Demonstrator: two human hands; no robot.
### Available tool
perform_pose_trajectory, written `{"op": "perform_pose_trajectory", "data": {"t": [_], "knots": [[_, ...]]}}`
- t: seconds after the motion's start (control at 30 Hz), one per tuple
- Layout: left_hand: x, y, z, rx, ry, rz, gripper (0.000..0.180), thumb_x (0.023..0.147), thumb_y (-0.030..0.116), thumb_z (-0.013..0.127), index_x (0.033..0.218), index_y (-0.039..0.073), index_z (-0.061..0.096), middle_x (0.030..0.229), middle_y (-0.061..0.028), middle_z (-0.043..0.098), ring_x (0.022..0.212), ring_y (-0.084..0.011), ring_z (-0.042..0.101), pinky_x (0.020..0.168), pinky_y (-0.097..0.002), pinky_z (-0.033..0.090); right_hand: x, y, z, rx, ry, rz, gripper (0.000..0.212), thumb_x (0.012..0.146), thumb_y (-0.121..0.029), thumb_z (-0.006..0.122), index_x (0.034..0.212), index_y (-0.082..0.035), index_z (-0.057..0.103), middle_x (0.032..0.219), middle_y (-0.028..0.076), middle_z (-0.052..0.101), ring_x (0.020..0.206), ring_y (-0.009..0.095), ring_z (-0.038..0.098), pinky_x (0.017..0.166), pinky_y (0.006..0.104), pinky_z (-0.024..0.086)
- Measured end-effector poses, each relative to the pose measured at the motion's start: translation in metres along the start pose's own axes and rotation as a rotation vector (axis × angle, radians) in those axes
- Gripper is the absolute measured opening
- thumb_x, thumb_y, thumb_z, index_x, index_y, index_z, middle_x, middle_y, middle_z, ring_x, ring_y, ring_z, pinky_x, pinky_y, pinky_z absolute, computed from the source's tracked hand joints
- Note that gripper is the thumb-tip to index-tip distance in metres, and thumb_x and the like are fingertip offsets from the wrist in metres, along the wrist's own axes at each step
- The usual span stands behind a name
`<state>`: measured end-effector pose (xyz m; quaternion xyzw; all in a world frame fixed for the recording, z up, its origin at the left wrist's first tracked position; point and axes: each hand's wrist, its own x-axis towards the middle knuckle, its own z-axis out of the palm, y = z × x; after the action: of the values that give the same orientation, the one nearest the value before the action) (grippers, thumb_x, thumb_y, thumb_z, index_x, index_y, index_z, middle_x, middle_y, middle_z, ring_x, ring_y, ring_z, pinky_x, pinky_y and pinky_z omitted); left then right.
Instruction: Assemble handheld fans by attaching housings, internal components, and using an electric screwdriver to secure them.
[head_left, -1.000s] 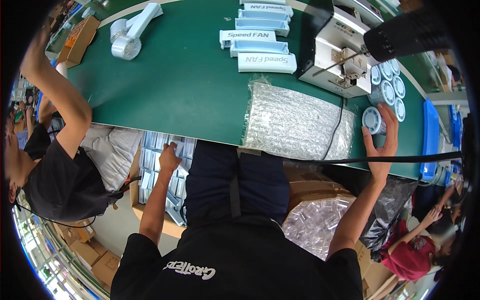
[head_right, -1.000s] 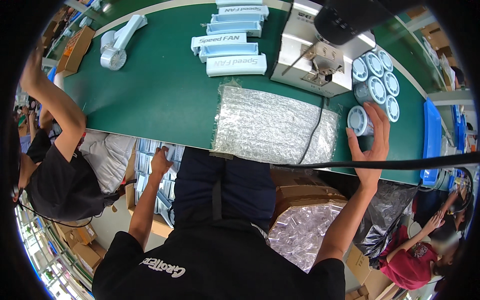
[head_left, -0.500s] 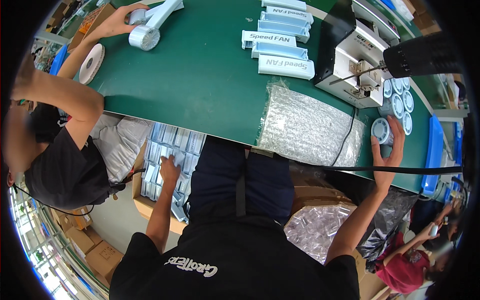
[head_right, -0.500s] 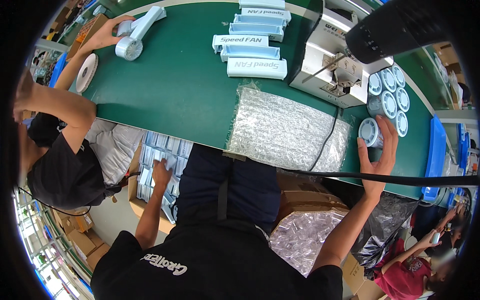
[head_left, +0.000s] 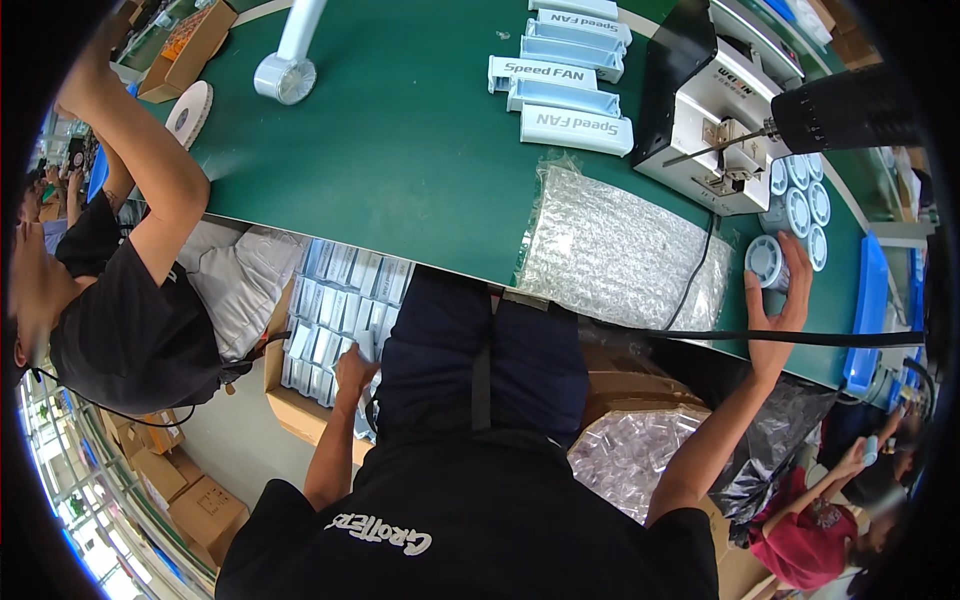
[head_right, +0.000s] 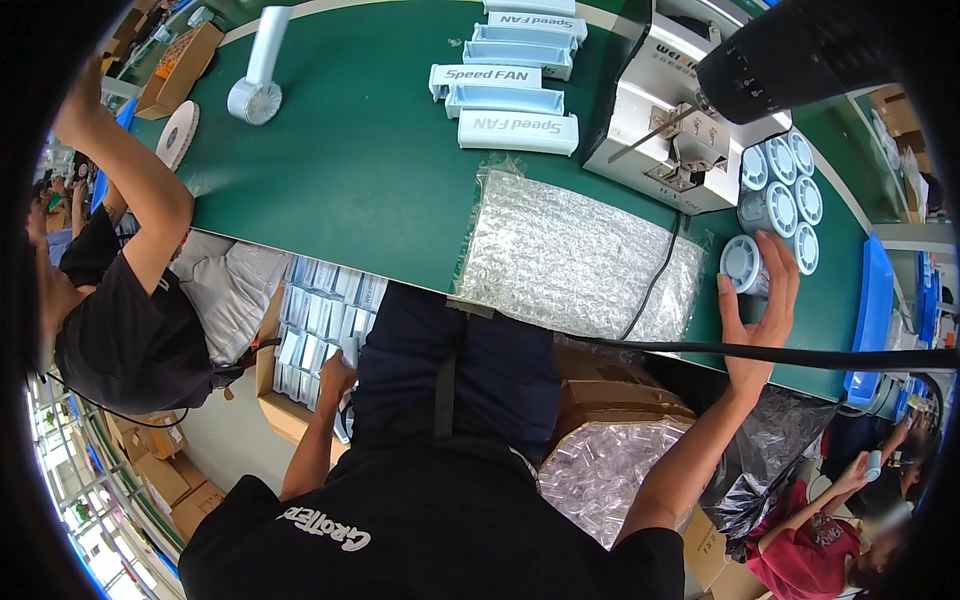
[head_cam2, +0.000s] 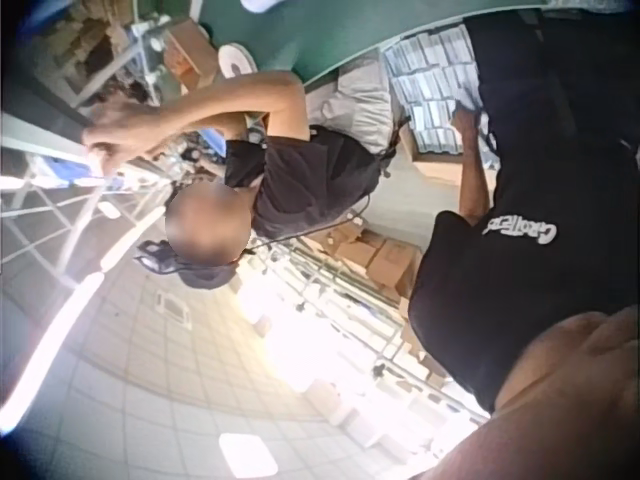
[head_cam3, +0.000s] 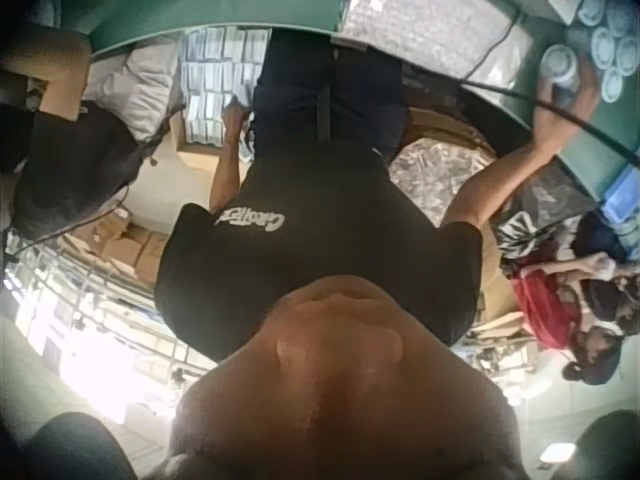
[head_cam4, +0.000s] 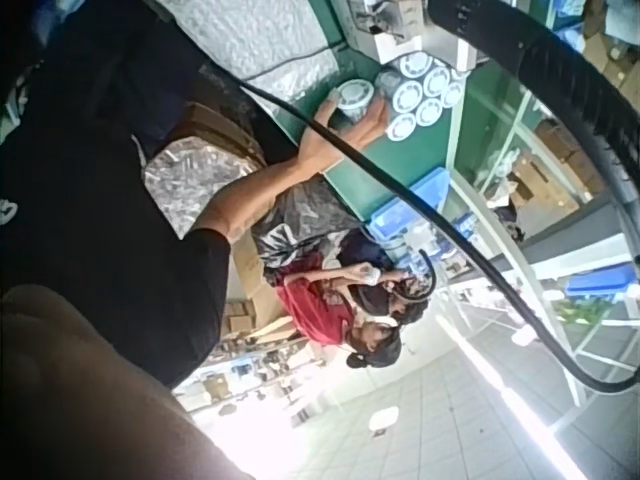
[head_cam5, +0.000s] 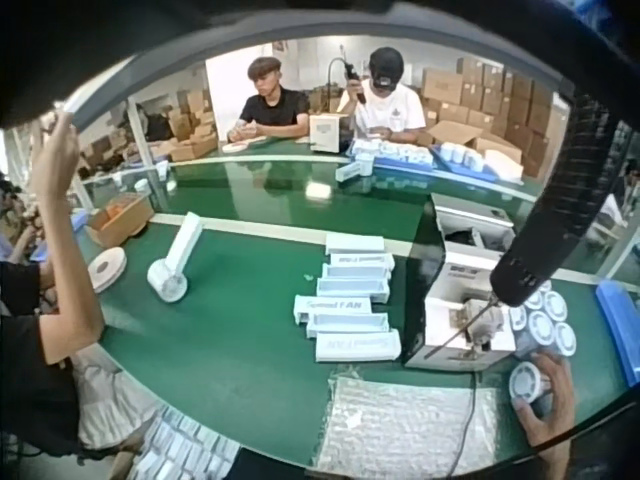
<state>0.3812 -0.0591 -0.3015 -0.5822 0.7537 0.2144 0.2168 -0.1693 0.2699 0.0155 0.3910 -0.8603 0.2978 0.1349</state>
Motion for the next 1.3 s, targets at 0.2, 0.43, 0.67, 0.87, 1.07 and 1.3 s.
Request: {"op": "perform_pose_trajectory", "data": {"t": [0.2, 0.43, 0.67, 0.87, 1.07, 1.3], "knots": [[0.000, -0.013, 0.008, -0.026, -0.009, 0.027, 0.053, 0.068, 0.026, 0.084, 0.111, -0.003, 0.070, 0.110, -0.0272, 0.073, 0.108, -0.0443, 0.068, 0.094, -0.0496, 0.056, 0.000, 0.001, -0.006, -0.025, 0.014, -0.010, 0.055, 0.085, -0.004, 0.075, 0.138, -0.005, 0.061, 0.140, 0.017, 0.059, 0.131, 0.034, 0.056, 0.112, 0.0421, 0.042], [-0.008, 0.008, 0.001, 0.043, -0.031, -0.083, 0.054, 0.075, 0.025, 0.073, 0.121, -0.002, 0.069, 0.112, -0.0282, 0.072, 0.109, -0.0457, 0.068, 0.094, -0.0513, 0.055, -0.006, 0.003, -0.002, -0.043, 0.010, 0.008, 0.055, 0.085, -0.005, 0.076, 0.138, -0.005, 0.061, 0.141, 0.017, 0.059, 0.132, 0.034, 0.056, 0.112, 0.0418, 0.043], [0.025, -0.034, 0.031, -0.236, -0.006, 0.032, 0.044, 0.072, 0.020, 0.077, 0.109, -0.003, 0.072, 0.087, -0.0249, 0.075, 0.083, -0.0384, 0.076, 0.074, -0.0450, 0.057, -0.003, -0.001, -0.005, -0.033, 0.019, 0.017, 0.055, 0.085, -0.005, 0.076, 0.138, -0.006, 0.061, 0.141, 0.016, 0.059, 0.132, 0.033, 0.056, 0.111, 0.0414, 0.043], [0.007, -0.037, -0.027, -0.264, 0.020, 0.151, 0.046, 0.069, 0.019, 0.080, 0.106, -0.006, 0.072, 0.084, -0.0241, 0.072, 0.073, -0.0350, 0.072, 0.067, -0.0454, 0.056, -0.001, 0.007, 0.002, 0.024, 0.017, 0.006, 0.055, 0.085, -0.006, 0.076, 0.138, -0.006, 0.061, 0.140, 0.016, 0.059, 0.131, 0.033, 0.056, 0.111, 0.0412, 0.043], [-0.107, 0.060, -0.283, -0.643, -0.620, 0.222, 0.030, 0.083, 0.007, 0.083, 0.110, 0.003, 0.069, 0.101, -0.0007, 0.071, 0.095, -0.0110, 0.064, 0.090, -0.0309, 0.050, 0.000, 0.003, 0.001, -0.023, 0.013, -0.026, 0.055, 0.086, -0.005, 0.075, 0.139, -0.005, 0.060, 0.140, 0.017, 0.059, 0.131, 0.035, 0.056, 0.113, 0.0419, 0.041], [-0.096, 0.264, -0.427, -0.163, 0.000, 1.485, 0.038, 0.079, 0.017, 0.074, 0.111, 0.000, 0.063, 0.098, -0.0123, 0.063, 0.093, -0.0305, 0.063, 0.084, -0.0389, 0.049, -0.011, 0.008, -0.006, -0.056, 0.053, 0.018, 0.061, 0.081, -0.009, 0.078, 0.139, -0.010, 0.061, 0.138, 0.017, 0.052, 0.131, 0.038, 0.051, 0.111, 0.0475, 0.041]]}}
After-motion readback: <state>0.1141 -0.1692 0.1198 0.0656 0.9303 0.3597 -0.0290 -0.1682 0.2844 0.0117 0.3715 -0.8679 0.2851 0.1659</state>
